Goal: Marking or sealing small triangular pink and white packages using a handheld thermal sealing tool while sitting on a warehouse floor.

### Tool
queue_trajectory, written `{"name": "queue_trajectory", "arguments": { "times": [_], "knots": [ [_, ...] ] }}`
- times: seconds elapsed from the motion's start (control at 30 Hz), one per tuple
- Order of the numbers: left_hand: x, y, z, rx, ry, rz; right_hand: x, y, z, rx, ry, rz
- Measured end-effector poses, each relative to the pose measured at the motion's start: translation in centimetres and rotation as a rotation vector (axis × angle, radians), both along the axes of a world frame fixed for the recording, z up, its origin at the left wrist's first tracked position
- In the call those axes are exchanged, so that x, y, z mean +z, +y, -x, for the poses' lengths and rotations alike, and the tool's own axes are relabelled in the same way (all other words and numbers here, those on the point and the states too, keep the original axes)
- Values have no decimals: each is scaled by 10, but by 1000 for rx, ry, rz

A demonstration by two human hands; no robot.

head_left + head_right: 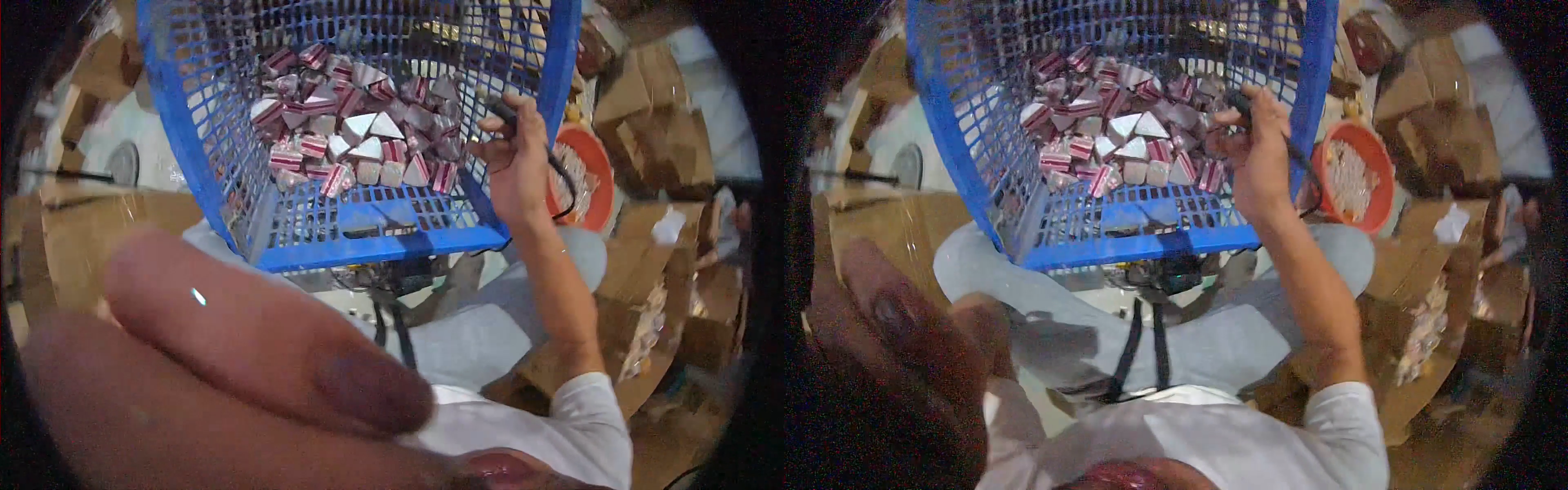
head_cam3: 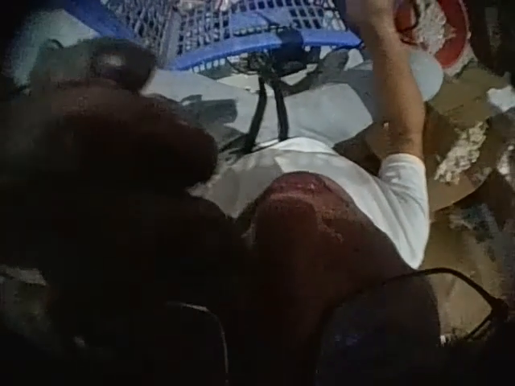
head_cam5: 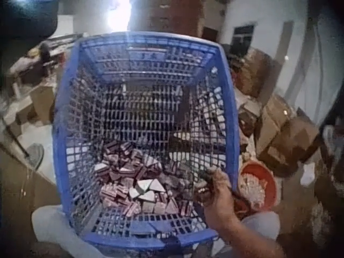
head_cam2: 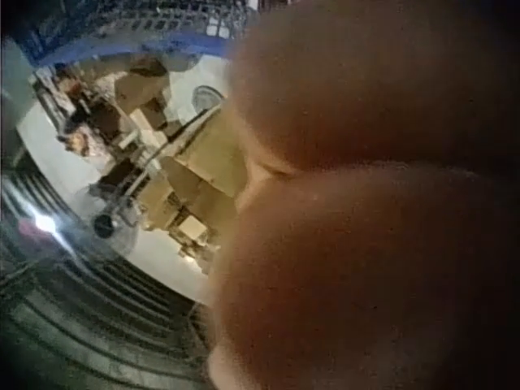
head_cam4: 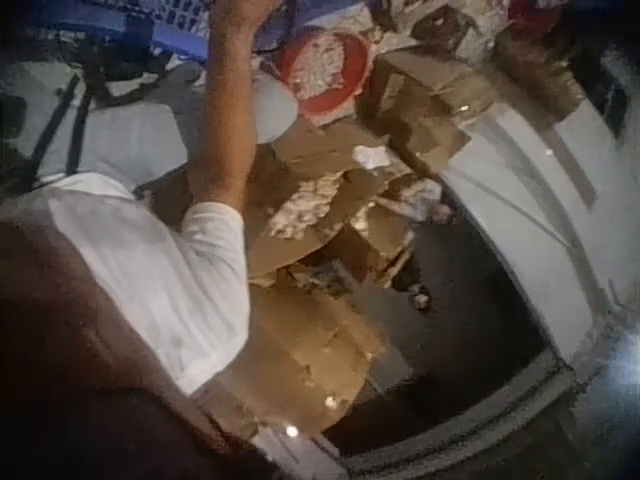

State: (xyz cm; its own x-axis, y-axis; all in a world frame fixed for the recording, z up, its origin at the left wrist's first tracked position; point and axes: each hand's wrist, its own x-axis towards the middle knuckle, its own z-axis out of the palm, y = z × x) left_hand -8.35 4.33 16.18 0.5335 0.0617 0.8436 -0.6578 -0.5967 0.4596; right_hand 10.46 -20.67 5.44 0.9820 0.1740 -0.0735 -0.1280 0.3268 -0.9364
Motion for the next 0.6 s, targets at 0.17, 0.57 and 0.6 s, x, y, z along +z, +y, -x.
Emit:
{"name": "queue_trajectory", "arguments": {
  "times": [0.17,0.57,0.6],
  "knots": [
    [17,-11,-25,96,-21,15,-8,-3,-1,30,21,-2],
    [-247,38,-158,304,981,-397,7,-21,-15,100,-52,-161],
    [-289,39,-148,321,1197,-454,5,-21,-13,102,-48,-163]
  ]
}}
